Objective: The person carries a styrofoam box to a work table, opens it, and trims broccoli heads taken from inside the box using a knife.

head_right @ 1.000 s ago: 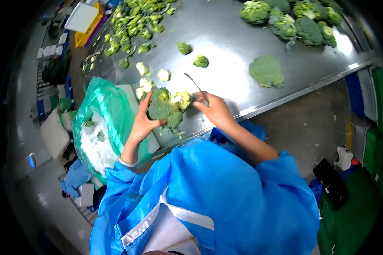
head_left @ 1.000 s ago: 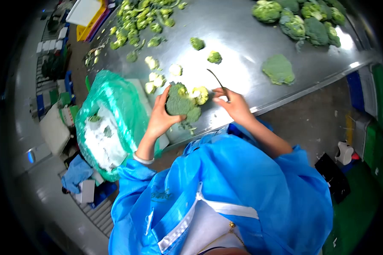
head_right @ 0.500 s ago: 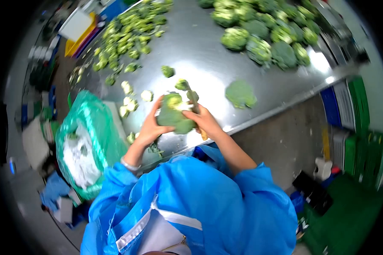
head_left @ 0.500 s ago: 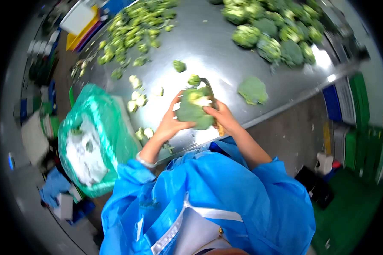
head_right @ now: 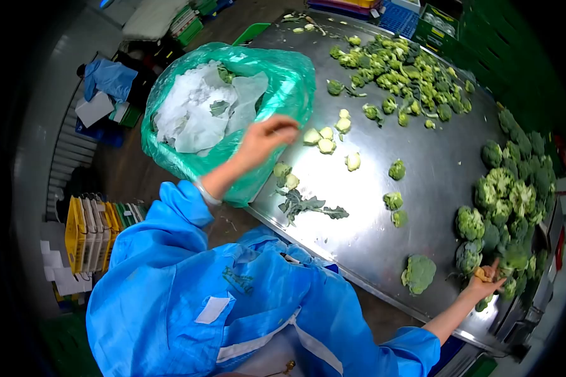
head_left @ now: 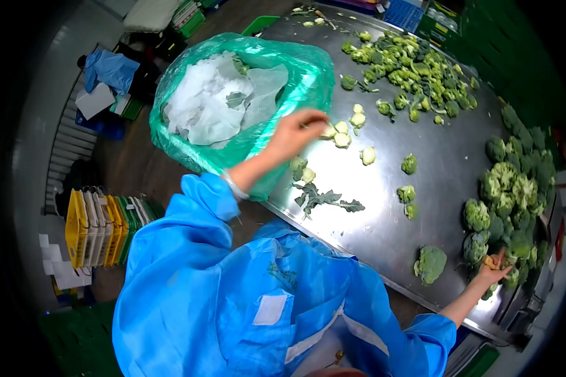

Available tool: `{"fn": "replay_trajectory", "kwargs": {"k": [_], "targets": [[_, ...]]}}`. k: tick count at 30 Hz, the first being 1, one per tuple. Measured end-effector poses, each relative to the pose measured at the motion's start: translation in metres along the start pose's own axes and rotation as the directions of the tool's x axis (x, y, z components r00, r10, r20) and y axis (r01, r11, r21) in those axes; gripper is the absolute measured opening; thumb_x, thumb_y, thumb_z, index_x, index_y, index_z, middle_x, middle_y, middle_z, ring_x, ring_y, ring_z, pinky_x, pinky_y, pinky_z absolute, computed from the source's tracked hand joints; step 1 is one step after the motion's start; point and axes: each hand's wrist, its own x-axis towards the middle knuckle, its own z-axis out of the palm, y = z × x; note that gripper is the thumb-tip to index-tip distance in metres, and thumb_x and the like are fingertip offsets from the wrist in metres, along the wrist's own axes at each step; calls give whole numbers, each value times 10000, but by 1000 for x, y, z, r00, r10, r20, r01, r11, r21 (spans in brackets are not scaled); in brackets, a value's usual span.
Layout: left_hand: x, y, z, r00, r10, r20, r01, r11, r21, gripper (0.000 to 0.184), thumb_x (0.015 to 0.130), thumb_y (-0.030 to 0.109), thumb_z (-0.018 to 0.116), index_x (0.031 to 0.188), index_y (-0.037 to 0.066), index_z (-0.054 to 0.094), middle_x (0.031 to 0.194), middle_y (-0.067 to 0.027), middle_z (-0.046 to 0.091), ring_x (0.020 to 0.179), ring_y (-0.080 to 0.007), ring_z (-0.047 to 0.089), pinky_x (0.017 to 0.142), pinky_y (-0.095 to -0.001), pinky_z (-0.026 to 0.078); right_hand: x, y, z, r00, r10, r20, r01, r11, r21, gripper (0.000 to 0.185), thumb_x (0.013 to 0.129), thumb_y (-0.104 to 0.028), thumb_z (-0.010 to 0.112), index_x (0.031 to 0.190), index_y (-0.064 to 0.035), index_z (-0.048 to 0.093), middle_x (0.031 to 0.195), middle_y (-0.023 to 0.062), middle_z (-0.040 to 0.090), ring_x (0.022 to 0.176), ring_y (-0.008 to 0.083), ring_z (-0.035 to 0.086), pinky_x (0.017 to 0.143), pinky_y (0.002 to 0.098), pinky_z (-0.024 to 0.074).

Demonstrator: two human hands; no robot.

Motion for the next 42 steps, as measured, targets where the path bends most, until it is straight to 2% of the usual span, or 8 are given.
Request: {"fn": "replay_trajectory", "kwargs": {"k": [3, 8, 11, 20, 26, 30, 37, 42], "targets": [[24, -15, -85, 969, 28, -245, 58, 941, 334, 197, 911, 18, 573, 1083, -10, 665, 979, -87, 714, 910, -136, 661, 815, -287, 532, -26, 38, 57, 978, 65, 200, -30, 984, -176, 310, 948, -223, 624, 1180, -18, 615, 1107, 90, 689, 540, 82, 372, 446, 227, 306], [51, -89, -156, 961, -128, 246, -106, 649, 753, 250, 886, 251, 597, 976, 39, 694, 1061, -138, 677, 1003, -300, 637, 854, -419, 496, -178, 216, 117, 907, 387, 164, -215, 763, -610, 157, 905, -105, 644, 1052, -70, 601, 842, 38, 608, 505, 81, 412, 418, 233, 328], [34, -78, -225, 943, -328, 65, -120, -150, 981, 280, 849, 291, 652, 961, 37, 690, 1002, -132, 670, 966, -306, 626, 814, -427, 507, -292, 268, 150, 782, 608, 137, -398, 656, -641, 223, 912, -73, 614, 1126, -34, 563, 898, 99, 610, 522, 82, 440, 429, 229, 342], [25, -110, -178, 716, 233, 658, -680, 443, 584, 306, 822, 110, 561, 1105, 25, 639, 1122, -138, 608, 1030, -318, 585, 837, -381, 528, -387, 341, 180, 681, 731, 40, -435, 448, -781, 199, 912, -62, 587, 1097, 6, 559, 874, 117, 608, 538, 98, 469, 439, 249, 384], [47, -169, -136, 696, -218, 684, -697, 25, 717, 329, 929, 181, 512, 1212, 48, 614, 1328, -126, 512, 1170, -375, 511, 957, -519, 465, -420, 369, 223, 549, 814, 187, -405, 455, -793, 166, 918, -60, 586, 1067, 10, 572, 888, 128, 620, 524, 86, 457, 433, 251, 384], [65, -150, -142, 576, -481, 661, -604, 295, 741, 623, 678, 269, 803, 1247, 133, 592, 1287, -166, 509, 1130, -437, 513, 915, -532, 477, -431, 367, 215, 554, 824, 119, -481, 433, -762, 134, 919, -62, 591, 1033, 7, 580, 869, 136, 627, 512, 94, 456, 435, 257, 387], [65, -67, -215, 984, 67, 165, -169, 641, 748, 905, 556, 255, 830, 1369, 134, 452, 1251, -170, 524, 1138, -362, 553, 934, -466, 484, -410, 341, 151, 644, 760, 91, -448, 471, -760, 133, 913, -75, 608, 1017, 0, 576, 859, 151, 643, 492, 86, 460, 427, 255, 399], [31, 6, -226, 922, -372, -105, 334, 904, -267, 661, 800, 278, 701, 1388, 126, 440, 1316, -101, 530, 1142, -249, 579, 918, -467, 496, -398, 333, 154, 631, 685, 363, 51, 430, -901, 326, 874, -32, 652, 1188, 16, 579, 903, 35, 659, 534, 70, 501, 476, 235, 394]]}}
